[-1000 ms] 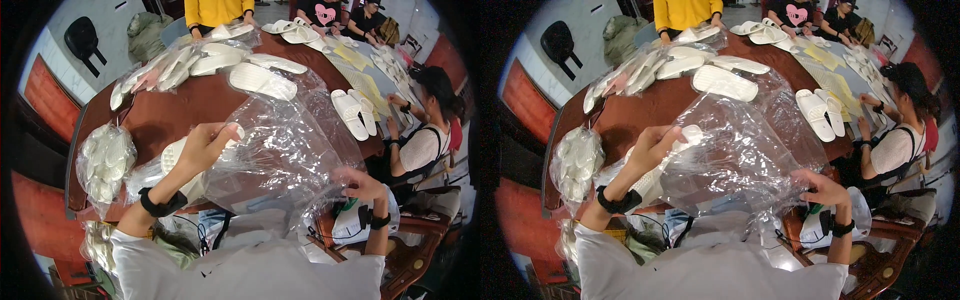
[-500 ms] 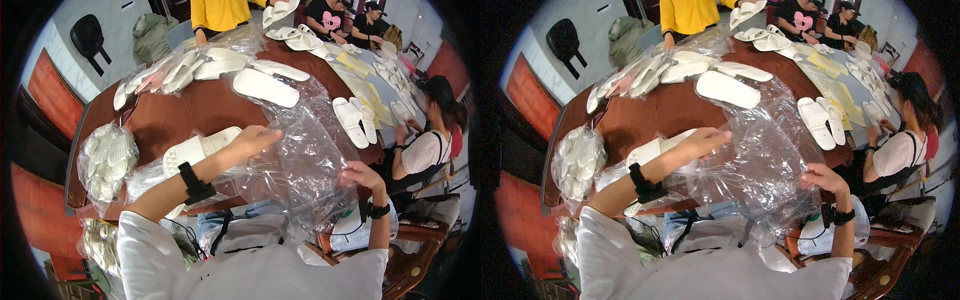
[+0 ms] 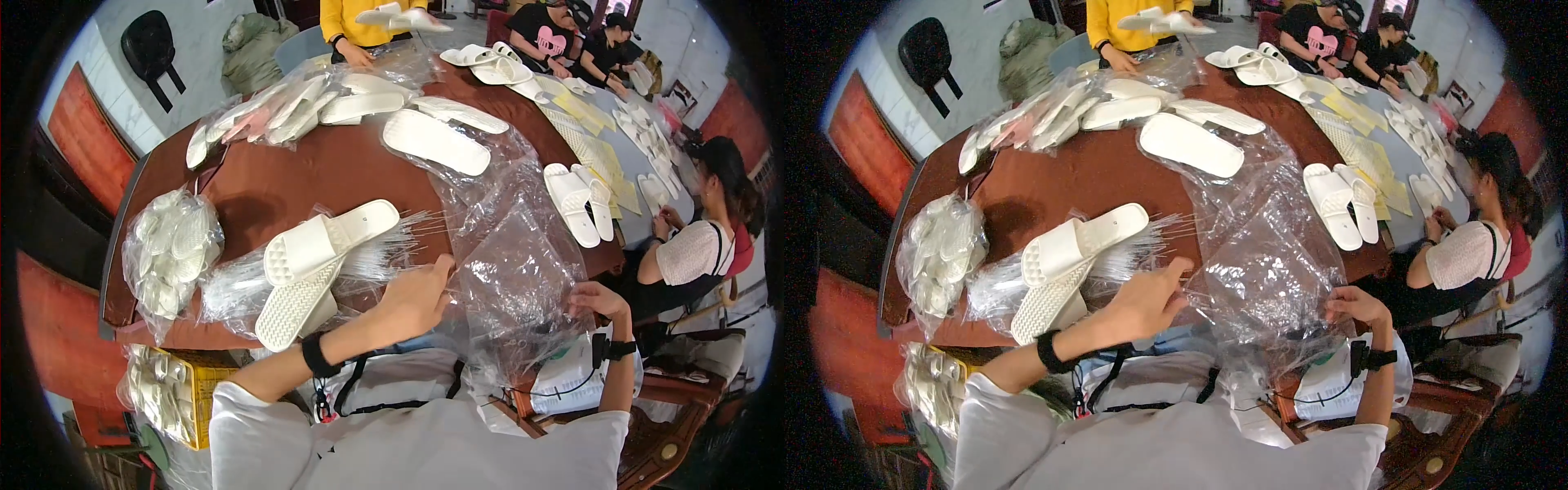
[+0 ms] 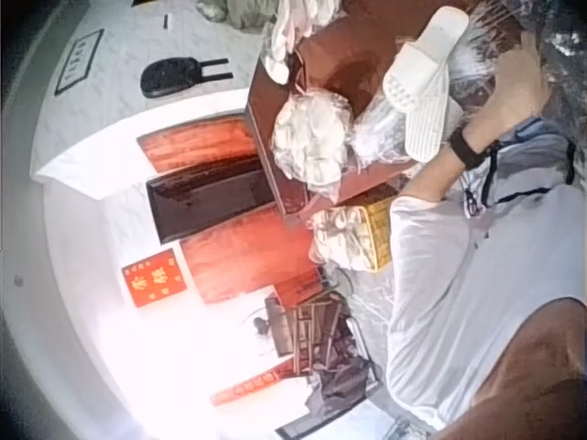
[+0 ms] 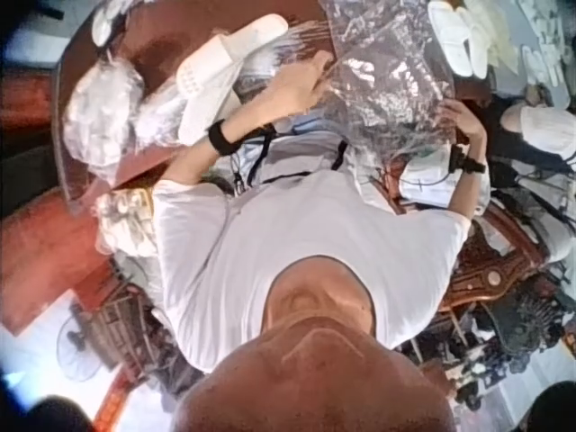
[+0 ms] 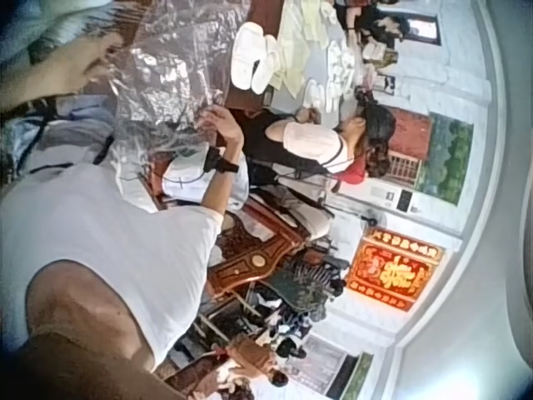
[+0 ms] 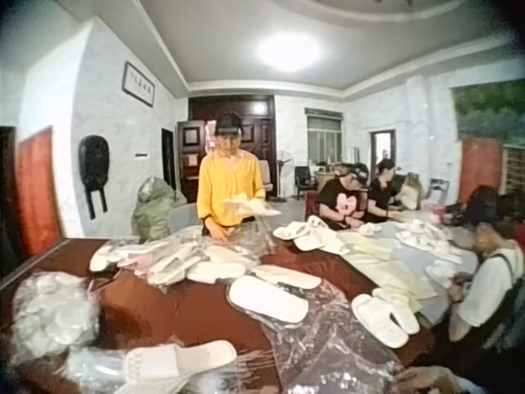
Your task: The recorder is sorting and packing white plastic slippers into clear plastic bags at a production table.
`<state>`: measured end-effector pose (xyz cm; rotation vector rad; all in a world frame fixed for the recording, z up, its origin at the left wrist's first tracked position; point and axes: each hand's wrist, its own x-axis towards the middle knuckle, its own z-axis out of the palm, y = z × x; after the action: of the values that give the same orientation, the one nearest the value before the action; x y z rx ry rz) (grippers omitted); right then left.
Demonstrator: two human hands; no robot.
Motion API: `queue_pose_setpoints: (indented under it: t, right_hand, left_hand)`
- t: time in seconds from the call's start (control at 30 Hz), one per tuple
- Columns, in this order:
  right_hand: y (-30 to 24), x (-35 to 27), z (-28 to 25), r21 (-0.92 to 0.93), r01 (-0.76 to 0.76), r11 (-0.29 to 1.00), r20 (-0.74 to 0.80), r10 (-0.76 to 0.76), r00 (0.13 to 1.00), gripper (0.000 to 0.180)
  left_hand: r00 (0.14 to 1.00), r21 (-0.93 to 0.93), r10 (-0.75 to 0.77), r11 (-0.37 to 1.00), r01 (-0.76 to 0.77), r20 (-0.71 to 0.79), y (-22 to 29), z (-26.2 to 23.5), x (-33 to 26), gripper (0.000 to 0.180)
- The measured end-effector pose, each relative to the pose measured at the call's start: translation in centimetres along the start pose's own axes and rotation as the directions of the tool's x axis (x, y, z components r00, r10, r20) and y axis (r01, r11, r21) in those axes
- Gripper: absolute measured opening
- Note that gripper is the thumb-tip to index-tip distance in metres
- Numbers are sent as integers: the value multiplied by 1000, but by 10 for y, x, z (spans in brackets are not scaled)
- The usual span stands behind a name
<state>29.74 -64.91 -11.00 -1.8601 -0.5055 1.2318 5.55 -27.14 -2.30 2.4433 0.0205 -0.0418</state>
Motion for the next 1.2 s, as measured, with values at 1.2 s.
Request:
queue_pose_setpoints:
  t: [1.2]
  right_hand:
    - [-60, 14, 20, 71, -17, 997, -158, 28, 987, 22]
  left_hand:
    - [949, -355, -231, 924, 145, -215, -80, 57, -4, 33]
